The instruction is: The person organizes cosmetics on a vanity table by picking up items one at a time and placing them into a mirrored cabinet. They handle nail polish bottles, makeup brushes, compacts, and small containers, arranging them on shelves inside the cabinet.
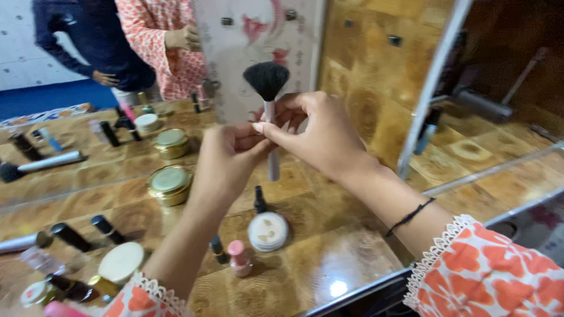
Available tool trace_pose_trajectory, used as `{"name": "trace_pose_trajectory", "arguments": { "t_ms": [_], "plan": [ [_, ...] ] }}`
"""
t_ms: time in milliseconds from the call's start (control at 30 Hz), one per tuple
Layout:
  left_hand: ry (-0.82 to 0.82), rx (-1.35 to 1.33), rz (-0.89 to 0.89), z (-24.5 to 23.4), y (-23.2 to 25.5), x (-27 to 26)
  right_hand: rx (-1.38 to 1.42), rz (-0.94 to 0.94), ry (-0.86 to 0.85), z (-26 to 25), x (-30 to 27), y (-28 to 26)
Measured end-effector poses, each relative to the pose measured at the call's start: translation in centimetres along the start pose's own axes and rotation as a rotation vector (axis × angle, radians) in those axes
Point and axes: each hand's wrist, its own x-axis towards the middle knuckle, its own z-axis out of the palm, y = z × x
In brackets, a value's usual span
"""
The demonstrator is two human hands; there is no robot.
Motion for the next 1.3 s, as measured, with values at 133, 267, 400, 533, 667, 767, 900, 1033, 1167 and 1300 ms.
{"name": "trace_pose_trajectory", "arguments": {
  "t_ms": [133, 267, 400, 533, 667, 767, 900, 1033, 1167, 1300],
  "plan": [
    [-0.050, -0.101, 0.010, 6.2, -0.2, 0.4, -0.077, -0.004, 0.040, -4.7, -2.9, 1.7],
    [-0.134, -0.117, -0.017, 12.9, 0.5, 0.9, -0.128, 0.021, 0.116, -9.7, -5.7, 4.2],
    [-0.153, -0.053, -0.006, 20.7, 1.5, 2.0, -0.176, 0.066, 0.148, -15.9, -8.8, 7.7],
    [-0.219, -0.115, 0.021, 28.7, 1.5, 3.6, -0.179, -0.015, 0.188, -22.2, -11.5, 12.0],
    [-0.263, -0.202, 0.038, 36.5, 1.2, 5.6, -0.248, 0.036, 0.202, -28.1, -13.8, 16.1],
    [-0.271, -0.113, 0.063, 41.1, 1.3, 6.9, -0.241, 0.134, 0.229, -31.6, -15.7, 18.8],
    [-0.305, -0.098, 0.065, 46.4, 1.2, 8.6, -0.215, 0.185, 0.280, -35.1, -17.3, 22.2],
    [-0.324, -0.094, 0.071, 50.4, 0.4, 11.7, -0.237, 0.192, 0.289, -37.5, -17.9, 26.0],
    [-0.318, -0.024, 0.162, 53.2, -0.8, 16.4, -0.246, 0.172, 0.323, -39.2, -16.4, 30.7],
    [-0.306, 0.058, 0.135, 55.1, -1.6, 20.9, -0.255, 0.173, 0.357, -40.4, -13.3, 35.4]
  ]
}}
